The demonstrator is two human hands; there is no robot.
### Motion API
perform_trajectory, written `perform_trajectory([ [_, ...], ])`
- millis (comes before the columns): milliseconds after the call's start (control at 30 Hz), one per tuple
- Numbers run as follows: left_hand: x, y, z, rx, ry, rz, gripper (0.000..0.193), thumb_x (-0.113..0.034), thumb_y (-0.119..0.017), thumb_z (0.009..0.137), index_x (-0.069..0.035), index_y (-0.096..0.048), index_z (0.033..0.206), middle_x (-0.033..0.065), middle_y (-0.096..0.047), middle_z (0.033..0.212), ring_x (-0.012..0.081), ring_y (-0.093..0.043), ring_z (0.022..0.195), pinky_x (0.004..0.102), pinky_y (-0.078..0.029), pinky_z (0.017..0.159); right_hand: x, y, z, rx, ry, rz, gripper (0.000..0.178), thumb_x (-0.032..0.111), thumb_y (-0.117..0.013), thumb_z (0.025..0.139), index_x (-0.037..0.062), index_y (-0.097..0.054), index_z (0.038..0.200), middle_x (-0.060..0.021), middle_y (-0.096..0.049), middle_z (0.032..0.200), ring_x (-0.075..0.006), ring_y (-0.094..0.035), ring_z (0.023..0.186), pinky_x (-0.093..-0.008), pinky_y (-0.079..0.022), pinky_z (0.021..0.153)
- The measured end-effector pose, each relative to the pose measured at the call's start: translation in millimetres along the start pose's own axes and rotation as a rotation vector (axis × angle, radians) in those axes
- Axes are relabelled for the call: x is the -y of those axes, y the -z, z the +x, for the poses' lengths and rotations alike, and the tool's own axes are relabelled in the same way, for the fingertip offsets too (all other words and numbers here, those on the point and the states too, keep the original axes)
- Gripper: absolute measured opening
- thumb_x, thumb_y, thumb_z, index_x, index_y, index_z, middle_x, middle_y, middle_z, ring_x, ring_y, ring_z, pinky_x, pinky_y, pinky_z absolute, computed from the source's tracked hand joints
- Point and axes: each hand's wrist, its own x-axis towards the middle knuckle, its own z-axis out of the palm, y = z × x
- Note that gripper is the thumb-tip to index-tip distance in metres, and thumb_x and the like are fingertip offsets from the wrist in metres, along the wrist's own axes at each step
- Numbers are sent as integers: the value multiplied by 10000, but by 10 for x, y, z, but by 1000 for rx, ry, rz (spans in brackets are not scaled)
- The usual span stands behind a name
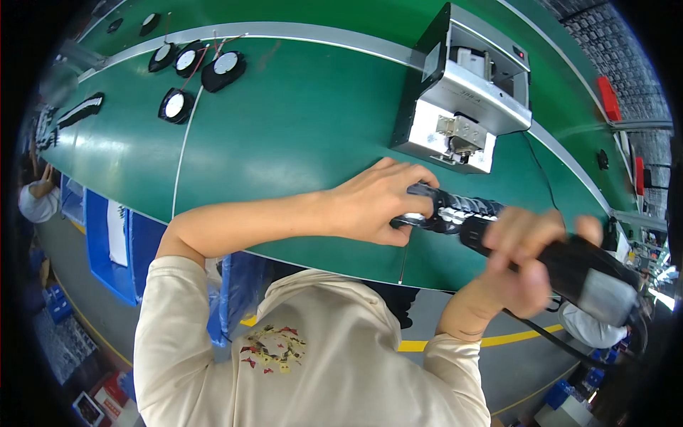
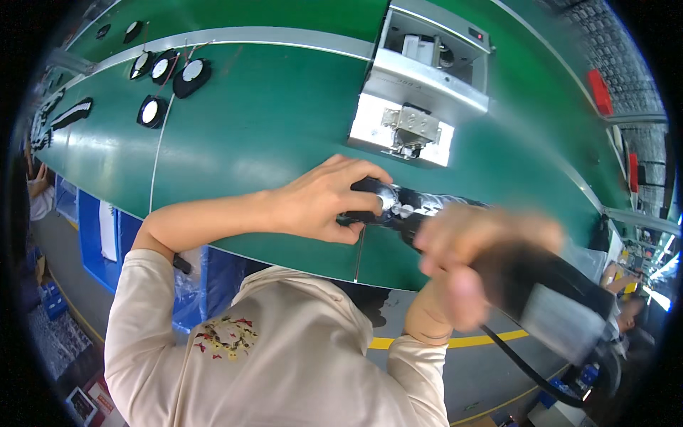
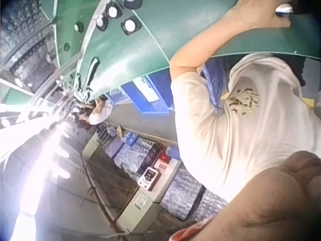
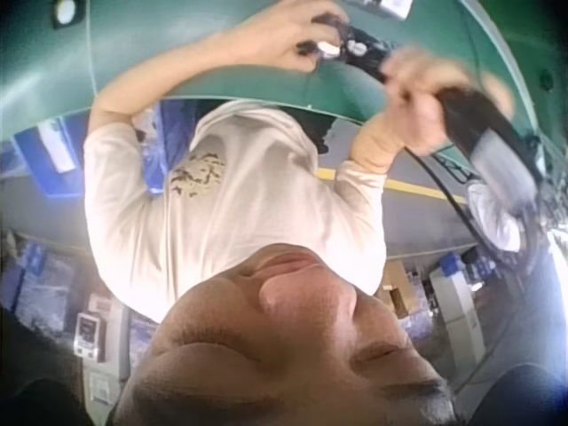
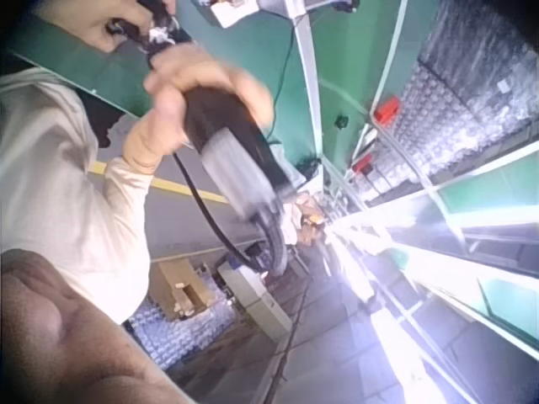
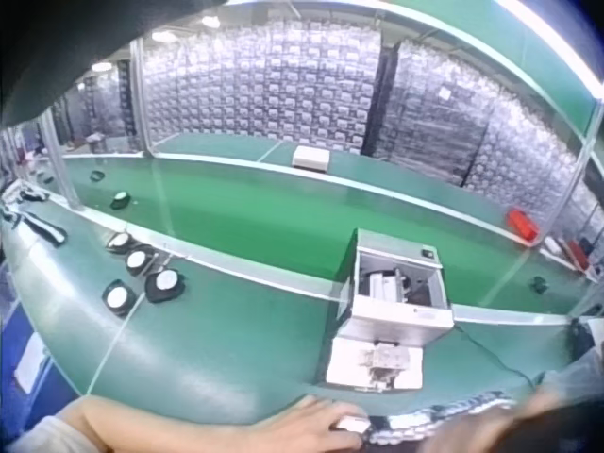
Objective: Assemble electronic components and LED strips together using an electric screwdriver on an assembly line.
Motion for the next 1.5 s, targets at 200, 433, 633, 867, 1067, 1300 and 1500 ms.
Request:
perform_trajectory([
  [200, -125, 938, -66, 379, 95, 66, 460, -135, -745, 636, -124, -608, 1075, 38, -590, 1164, 267, -507, 1137, 416, -350, 895, 339, 192, 15, -36, 221, -42, 740, 134, -631, 843, 22, -260, 1474, -43, -497, 727, -125, -495, 467, -283, -441, 470],
  [433, 572, 1710, -276, -329, 338, 733, 490, -147, -725, 703, -67, -583, 1165, 152, -618, 1156, 345, -557, 1116, 442, -442, 935, 236, 219, -8, -41, 208, -124, 738, 131, -623, 850, 18, -240, 1472, -61, -496, 713, -139, -476, 453, -290, -422, 452],
  [633, 578, 2062, -853, -104, 789, 1014, 434, -191, -811, 666, -119, -587, 1030, 69, -607, 1059, 267, -585, 1033, 436, -397, 871, 218, 291, -54, -56, 203, -106, 698, 110, -619, 848, 5, -266, 1440, -67, -488, 694, -136, -461, 448, -298, -422, 445],
  [867, 392, 1509, -756, -222, 359, 803, 415, -144, -757, 719, -94, -603, 1101, 60, -633, 1051, 220, -611, 930, 368, -390, 857, 246, 367, -80, -49, 203, -121, 694, 103, -613, 848, -1, -263, 1438, -63, -482, 675, -136, -467, 450, -292, -424, 444],
  [1067, 352, 1249, -747, -770, 298, 604, 228, -68, -569, 928, -8, -626, 1140, 117, -679, 997, 233, -633, 888, 337, -494, 783, 253, 402, -55, -43, 196, -127, 669, 100, -613, 849, -6, -299, 1430, -63, -484, 671, -136, -466, 451, -292, -424, 444],
  [1300, 287, 1002, -529, -29, 534, 440, 206, -161, -504, 994, -42, -662, 1048, 117, -652, 1051, 242, -594, 1081, 375, -465, 904, 217, 337, -19, -57, 146, -103, 683, 88, -628, 839, 11, -310, 1438, -65, -483, 662, -144, -463, 441, -289, -403, 436],
  [1500, 30, 1100, -494, -64, 256, 258, 199, -122, -719, 766, -84, -641, 945, 119, -553, 1149, 298, -562, 1094, 423, -446, 943, 286, 528, -36, -5, 165, -102, 714, 80, -620, 850, 35, -267, 1468, -65, -497, 687, -154, -481, 464, -303, -424, 446],
])
